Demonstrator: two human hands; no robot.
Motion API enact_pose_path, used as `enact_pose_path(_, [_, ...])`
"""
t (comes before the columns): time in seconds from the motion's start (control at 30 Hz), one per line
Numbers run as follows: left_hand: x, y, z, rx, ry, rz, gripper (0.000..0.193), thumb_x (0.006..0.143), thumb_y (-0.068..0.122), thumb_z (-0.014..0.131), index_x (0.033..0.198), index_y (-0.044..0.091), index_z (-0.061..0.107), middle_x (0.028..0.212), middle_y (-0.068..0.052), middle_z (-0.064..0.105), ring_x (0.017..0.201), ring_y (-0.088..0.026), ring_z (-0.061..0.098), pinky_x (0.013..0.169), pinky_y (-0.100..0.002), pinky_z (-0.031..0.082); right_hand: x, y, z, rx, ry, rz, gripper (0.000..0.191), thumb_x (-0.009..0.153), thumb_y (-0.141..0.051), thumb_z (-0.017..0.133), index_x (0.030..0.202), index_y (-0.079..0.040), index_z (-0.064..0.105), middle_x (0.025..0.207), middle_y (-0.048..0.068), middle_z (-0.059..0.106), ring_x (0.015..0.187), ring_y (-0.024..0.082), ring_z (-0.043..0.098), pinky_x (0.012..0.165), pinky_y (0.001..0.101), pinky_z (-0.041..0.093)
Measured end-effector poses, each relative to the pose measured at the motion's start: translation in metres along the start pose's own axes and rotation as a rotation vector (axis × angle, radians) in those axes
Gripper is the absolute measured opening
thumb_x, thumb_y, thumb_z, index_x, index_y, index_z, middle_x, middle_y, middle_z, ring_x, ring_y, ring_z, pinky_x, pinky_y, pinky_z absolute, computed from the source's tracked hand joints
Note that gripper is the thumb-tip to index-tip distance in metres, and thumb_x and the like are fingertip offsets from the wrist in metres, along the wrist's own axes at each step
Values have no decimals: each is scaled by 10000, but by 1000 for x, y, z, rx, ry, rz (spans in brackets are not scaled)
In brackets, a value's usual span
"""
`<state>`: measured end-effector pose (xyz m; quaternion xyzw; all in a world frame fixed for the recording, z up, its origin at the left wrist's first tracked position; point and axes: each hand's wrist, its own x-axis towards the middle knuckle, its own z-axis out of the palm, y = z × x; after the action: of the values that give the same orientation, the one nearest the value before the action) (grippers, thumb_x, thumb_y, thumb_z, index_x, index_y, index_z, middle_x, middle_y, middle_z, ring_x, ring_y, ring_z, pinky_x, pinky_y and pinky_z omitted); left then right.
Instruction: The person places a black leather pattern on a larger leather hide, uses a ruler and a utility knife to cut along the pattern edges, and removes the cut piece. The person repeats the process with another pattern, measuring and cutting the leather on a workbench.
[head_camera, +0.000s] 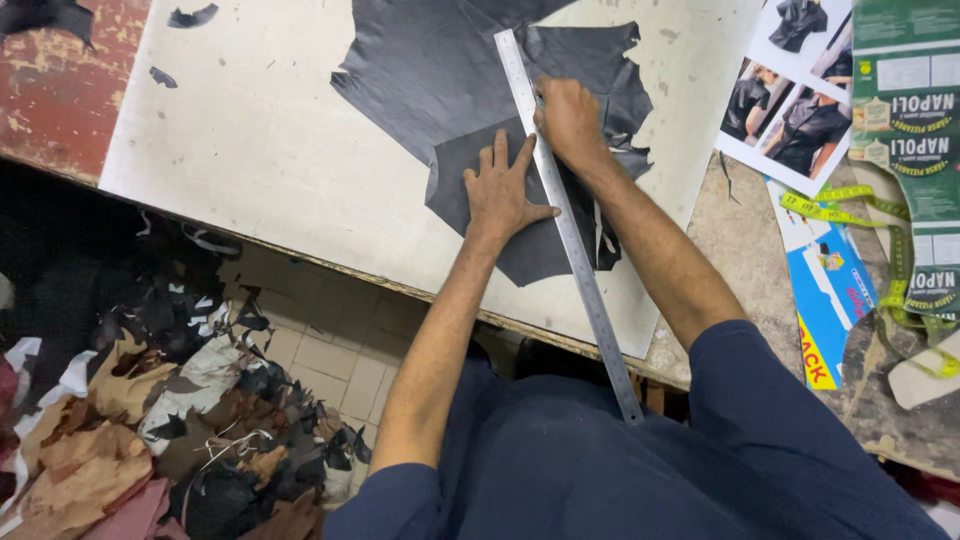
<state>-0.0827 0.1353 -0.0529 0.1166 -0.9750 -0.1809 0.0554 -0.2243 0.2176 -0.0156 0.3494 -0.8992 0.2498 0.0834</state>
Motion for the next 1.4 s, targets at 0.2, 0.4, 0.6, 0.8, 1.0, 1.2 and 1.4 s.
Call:
enact_pose_path(0.2, [1,2,3,1,-27,-12,1259,479,667,945,1543,263,407,1580,-209,347,1339,-348,421,874,-582,444,-86,4,-7,33,55,10,380,806,-114,741,1167,-11,682,997,267,694,885,474,658,732,565,516])
enact_pose_path(0.4, [6,1,2,15,-40,-29,1278,488,664,949,1563,276,376,1593,-202,316,1384,-355,381,899,-638,435,-308,-31,-89,-65,-403,350,380,946,-174,615,1316,-92,612,1055,188,699,764,402,706,660,505,578])
enact_pose_path(0.6, [7,1,2,27,-135,-37,1266,513,708,923,1563,304,344,1622,-192,257,1433,-357,314,948,-680,414,-334,-34,-119,-20,-399,479,342,969,-191,610,1290,-75,637,1098,185,712,790,362,740,692,477,596])
enact_pose_path(0.8, [7,-3,-1,57,-117,-5,1273,554,741,895,1584,269,314,1623,-184,266,1431,-360,324,945,-686,434,-369,-73,-129,-21,-196,493,425,873,-260,737,1189,12,655,1069,239,703,860,433,705,700,516,566])
enact_pose_path(1.0, [3,-6,-13,-32,-115,33,1262,581,566,945,1589,176,294,1575,-180,329,1391,-372,386,939,-636,478,-362,-81,-142,180,-162,703,308,968,-185,640,1239,-42,676,1029,194,731,721,310,751,672,442,583])
enact_pose_path(1.2, [15,-56,-29,-181,71,260,779,772,210,863,1463,140,509,1530,-174,453,1295,-395,530,981,-542,508,-325,-101,-141,266,-224,670,347,918,-175,683,1246,-62,679,941,167,768,711,237,778,652,396,601])
enact_pose_path(1.4, [49,-154,-53,-246,196,221,494,886,56,751,1364,160,676,1435,-114,582,1259,-344,574,985,-504,507,-234,-139,-88,238,-222,417,392,875,-194,741,1249,-80,705,983,162,774,751,261,760,675,375,600])
